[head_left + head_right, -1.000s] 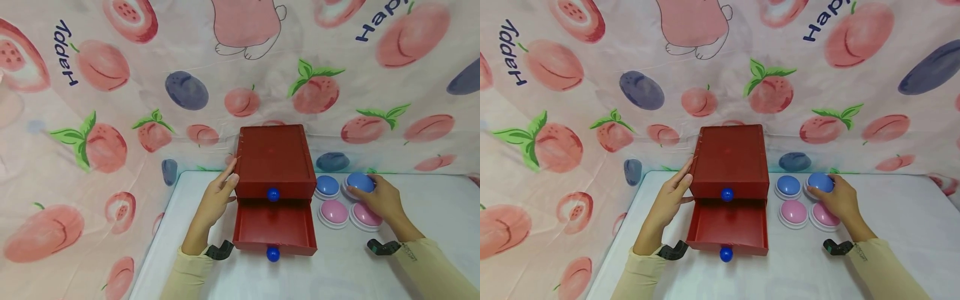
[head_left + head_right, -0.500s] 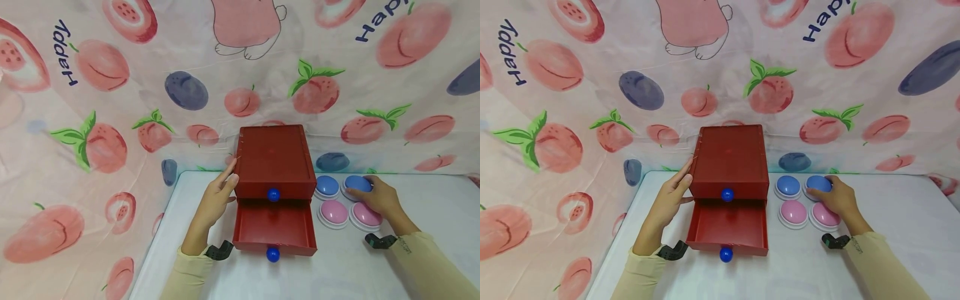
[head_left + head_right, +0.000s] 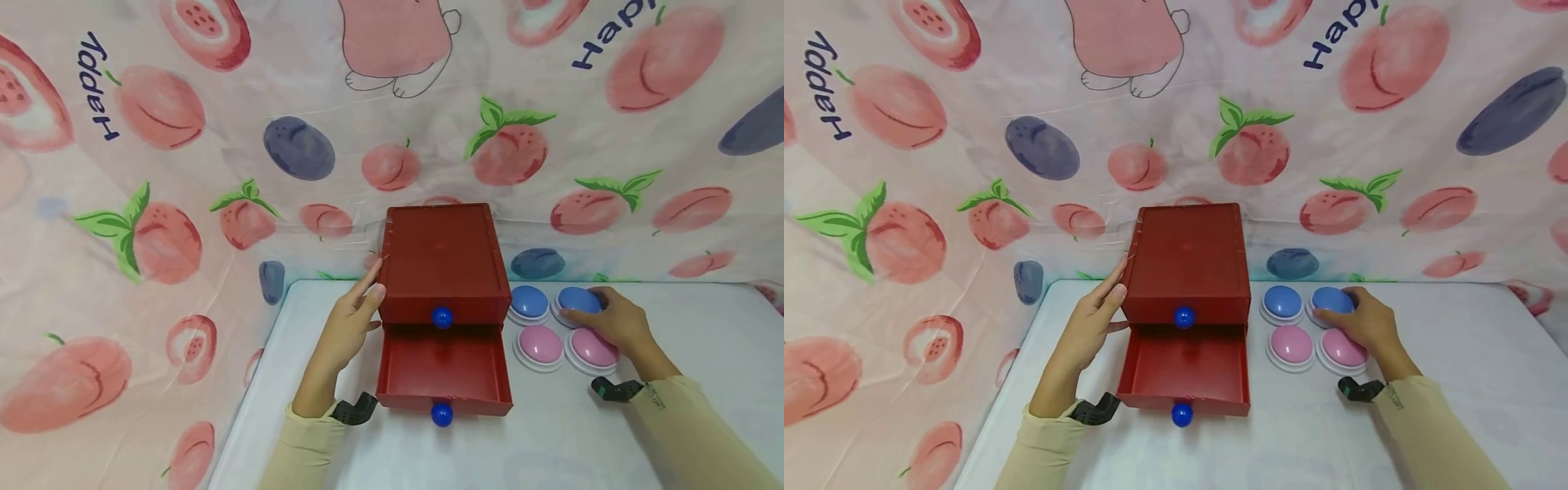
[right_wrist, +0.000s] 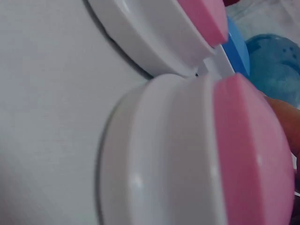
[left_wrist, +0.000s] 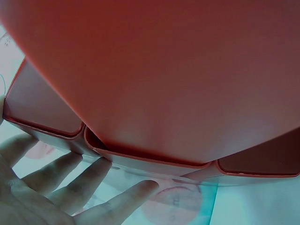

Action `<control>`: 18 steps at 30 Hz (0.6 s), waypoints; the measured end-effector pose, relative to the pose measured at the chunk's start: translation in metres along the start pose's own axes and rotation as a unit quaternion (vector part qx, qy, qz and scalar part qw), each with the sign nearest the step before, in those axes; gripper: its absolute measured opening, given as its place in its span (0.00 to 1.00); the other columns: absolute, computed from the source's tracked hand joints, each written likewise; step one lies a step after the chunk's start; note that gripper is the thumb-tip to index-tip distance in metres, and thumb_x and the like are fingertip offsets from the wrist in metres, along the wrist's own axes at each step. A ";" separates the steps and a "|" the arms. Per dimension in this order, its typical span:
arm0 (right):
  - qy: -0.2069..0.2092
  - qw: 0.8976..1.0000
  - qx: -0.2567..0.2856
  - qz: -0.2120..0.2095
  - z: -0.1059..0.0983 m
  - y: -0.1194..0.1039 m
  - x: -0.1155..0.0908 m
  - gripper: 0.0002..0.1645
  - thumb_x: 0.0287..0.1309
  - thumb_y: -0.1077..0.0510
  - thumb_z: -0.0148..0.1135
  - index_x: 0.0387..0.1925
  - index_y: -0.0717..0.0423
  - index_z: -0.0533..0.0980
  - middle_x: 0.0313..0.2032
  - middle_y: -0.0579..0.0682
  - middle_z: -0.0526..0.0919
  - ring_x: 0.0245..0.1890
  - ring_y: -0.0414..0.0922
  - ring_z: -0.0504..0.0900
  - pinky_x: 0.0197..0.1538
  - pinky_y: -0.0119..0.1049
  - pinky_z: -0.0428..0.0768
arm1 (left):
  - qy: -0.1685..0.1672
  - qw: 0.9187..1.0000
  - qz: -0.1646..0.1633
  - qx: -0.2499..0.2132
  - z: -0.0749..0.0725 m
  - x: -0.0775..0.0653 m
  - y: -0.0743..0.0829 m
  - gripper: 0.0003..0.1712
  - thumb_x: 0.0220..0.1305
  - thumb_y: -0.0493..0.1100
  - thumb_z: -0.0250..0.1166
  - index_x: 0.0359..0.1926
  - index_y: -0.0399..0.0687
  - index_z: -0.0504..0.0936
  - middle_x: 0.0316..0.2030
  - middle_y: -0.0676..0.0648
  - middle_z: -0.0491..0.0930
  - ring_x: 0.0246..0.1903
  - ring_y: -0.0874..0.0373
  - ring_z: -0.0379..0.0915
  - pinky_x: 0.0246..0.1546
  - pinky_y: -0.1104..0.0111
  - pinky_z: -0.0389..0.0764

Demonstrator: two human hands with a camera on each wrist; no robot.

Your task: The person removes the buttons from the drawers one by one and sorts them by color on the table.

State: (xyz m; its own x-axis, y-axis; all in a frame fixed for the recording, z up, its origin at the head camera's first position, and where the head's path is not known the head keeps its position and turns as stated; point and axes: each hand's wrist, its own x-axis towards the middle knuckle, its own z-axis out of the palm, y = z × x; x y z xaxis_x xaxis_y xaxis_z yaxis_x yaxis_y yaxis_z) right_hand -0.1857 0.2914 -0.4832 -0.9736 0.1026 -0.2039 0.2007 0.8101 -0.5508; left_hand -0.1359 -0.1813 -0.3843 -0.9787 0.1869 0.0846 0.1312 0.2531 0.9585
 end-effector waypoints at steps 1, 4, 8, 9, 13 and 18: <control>-0.002 1.000 0.003 -0.001 0.000 0.000 0.000 0.70 0.54 0.24 0.66 0.76 0.70 0.52 0.68 0.81 0.59 0.65 0.79 0.60 0.63 0.74 0.68 | 0.000 1.000 0.000 0.000 0.000 0.000 0.000 0.31 0.77 0.60 0.54 0.77 0.78 0.60 0.77 0.52 0.59 0.72 0.46 0.66 0.54 0.42 0.82; -0.009 1.000 0.011 -0.001 -0.001 0.001 0.002 0.70 0.52 0.24 0.68 0.76 0.69 0.52 0.69 0.80 0.58 0.66 0.78 0.60 0.63 0.75 0.67 | -0.001 1.000 0.002 -0.001 0.000 0.000 0.000 0.31 0.77 0.60 0.54 0.77 0.78 0.59 0.78 0.53 0.59 0.72 0.46 0.66 0.54 0.42 0.82; -0.016 1.000 0.017 0.002 -0.002 0.003 0.002 0.72 0.51 0.24 0.69 0.77 0.69 0.51 0.70 0.80 0.58 0.67 0.78 0.59 0.64 0.75 0.66 | -0.003 1.000 0.003 -0.001 0.000 0.000 0.000 0.31 0.77 0.61 0.54 0.77 0.78 0.59 0.78 0.53 0.58 0.72 0.46 0.66 0.54 0.42 0.82; -0.018 1.000 0.018 0.002 -0.002 0.004 0.002 0.72 0.51 0.24 0.69 0.77 0.69 0.51 0.70 0.79 0.57 0.67 0.78 0.59 0.64 0.75 0.66 | -0.003 1.000 0.003 -0.002 0.000 0.000 0.000 0.31 0.77 0.61 0.54 0.77 0.78 0.59 0.78 0.53 0.59 0.72 0.46 0.66 0.54 0.42 0.82; -0.029 0.999 0.019 -0.003 -0.003 0.006 0.003 0.72 0.51 0.24 0.69 0.77 0.68 0.50 0.71 0.79 0.57 0.68 0.78 0.59 0.64 0.75 0.66 | -0.003 1.000 0.003 -0.004 0.000 0.000 0.000 0.31 0.77 0.60 0.54 0.77 0.77 0.59 0.78 0.52 0.59 0.72 0.45 0.66 0.54 0.41 0.81; -0.051 0.998 0.027 -0.004 -0.007 0.008 0.003 0.72 0.51 0.24 0.68 0.78 0.66 0.50 0.71 0.78 0.57 0.68 0.77 0.58 0.64 0.75 0.65 | -0.004 1.000 0.004 -0.005 0.000 0.000 0.000 0.32 0.77 0.60 0.54 0.77 0.76 0.59 0.78 0.51 0.58 0.72 0.44 0.65 0.54 0.40 0.81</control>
State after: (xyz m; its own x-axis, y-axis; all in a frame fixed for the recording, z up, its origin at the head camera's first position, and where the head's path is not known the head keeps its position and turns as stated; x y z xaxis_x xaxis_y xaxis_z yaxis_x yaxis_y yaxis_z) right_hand -0.1879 0.3019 -0.4828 -0.9594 0.0350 -0.2799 0.2018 0.7784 -0.5944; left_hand -0.1357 -0.1817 -0.3846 -0.9764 0.1958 0.0913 0.1383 0.2421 0.9603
